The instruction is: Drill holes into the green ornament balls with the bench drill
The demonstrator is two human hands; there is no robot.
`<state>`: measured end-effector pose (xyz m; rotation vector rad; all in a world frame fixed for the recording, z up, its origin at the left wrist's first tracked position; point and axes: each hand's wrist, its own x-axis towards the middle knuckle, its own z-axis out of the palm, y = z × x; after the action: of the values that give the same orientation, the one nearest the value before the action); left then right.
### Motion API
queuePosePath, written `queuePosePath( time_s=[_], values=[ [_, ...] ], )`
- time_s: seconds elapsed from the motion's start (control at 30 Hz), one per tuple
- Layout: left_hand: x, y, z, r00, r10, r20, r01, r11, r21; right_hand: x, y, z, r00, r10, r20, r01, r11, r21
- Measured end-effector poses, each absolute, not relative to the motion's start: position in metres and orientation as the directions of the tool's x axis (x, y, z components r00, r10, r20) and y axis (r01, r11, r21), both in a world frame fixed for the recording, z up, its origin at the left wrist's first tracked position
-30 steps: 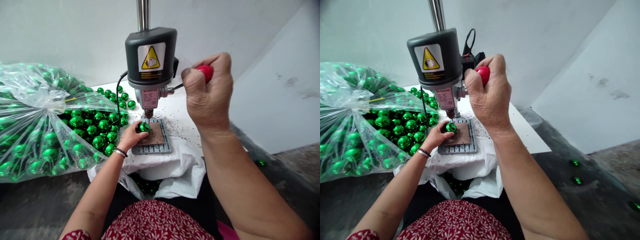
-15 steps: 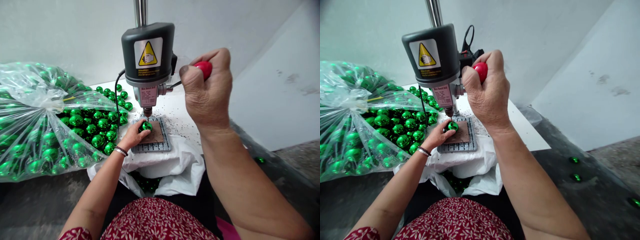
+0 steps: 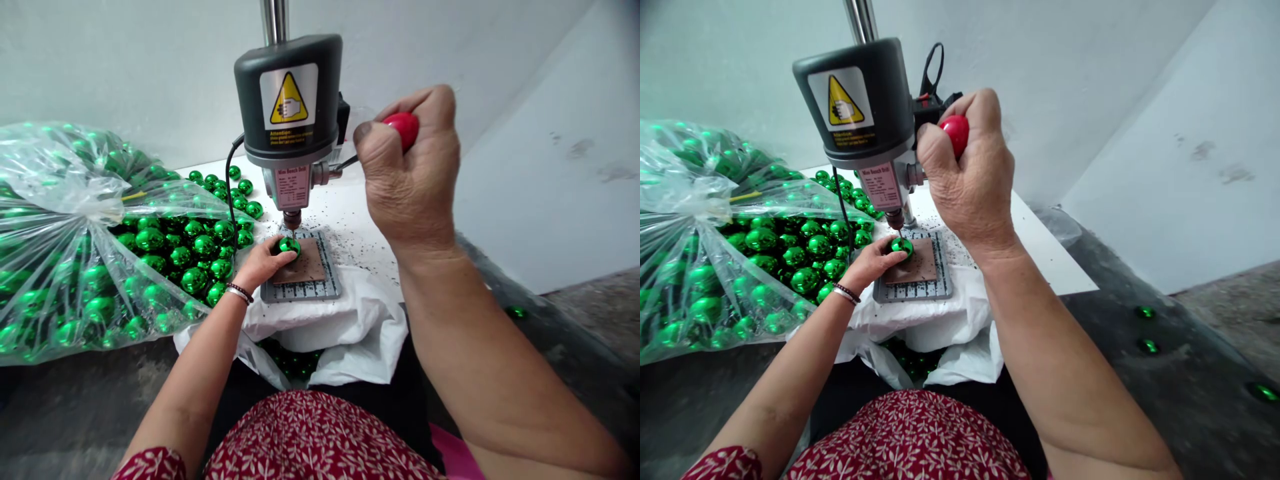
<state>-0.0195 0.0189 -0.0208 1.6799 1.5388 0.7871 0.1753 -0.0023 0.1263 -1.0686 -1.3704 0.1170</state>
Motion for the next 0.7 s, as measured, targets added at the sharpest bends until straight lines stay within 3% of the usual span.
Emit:
queuePosePath(
  time_s=[0.2,0.4,0.53,0.7],
  values=[
    [-0.016,0.015,-0.009,0.120,0.992,-0.037,0.646,-0.050,0.761,0.175,-0.001,0.126,0.263,0.619,0.740,0.493,0.573,-0.655],
    [-0.007,0.014,-0.004,0.257,0.964,0.064,0.730,-0.238,0.641,0.176,-0.002,0.126,0.274,0.617,0.738,0.499,0.565,-0.658],
    [-0.010,0.015,-0.016,0.188,0.982,0.008,0.690,-0.138,0.711,0.175,-0.005,0.126,0.270,0.637,0.722,0.506,0.544,-0.669],
    [-0.013,0.014,-0.024,0.176,0.984,0.024,0.652,-0.135,0.746,0.174,-0.007,0.124,0.266,0.617,0.741,0.516,0.558,-0.650]
  ],
)
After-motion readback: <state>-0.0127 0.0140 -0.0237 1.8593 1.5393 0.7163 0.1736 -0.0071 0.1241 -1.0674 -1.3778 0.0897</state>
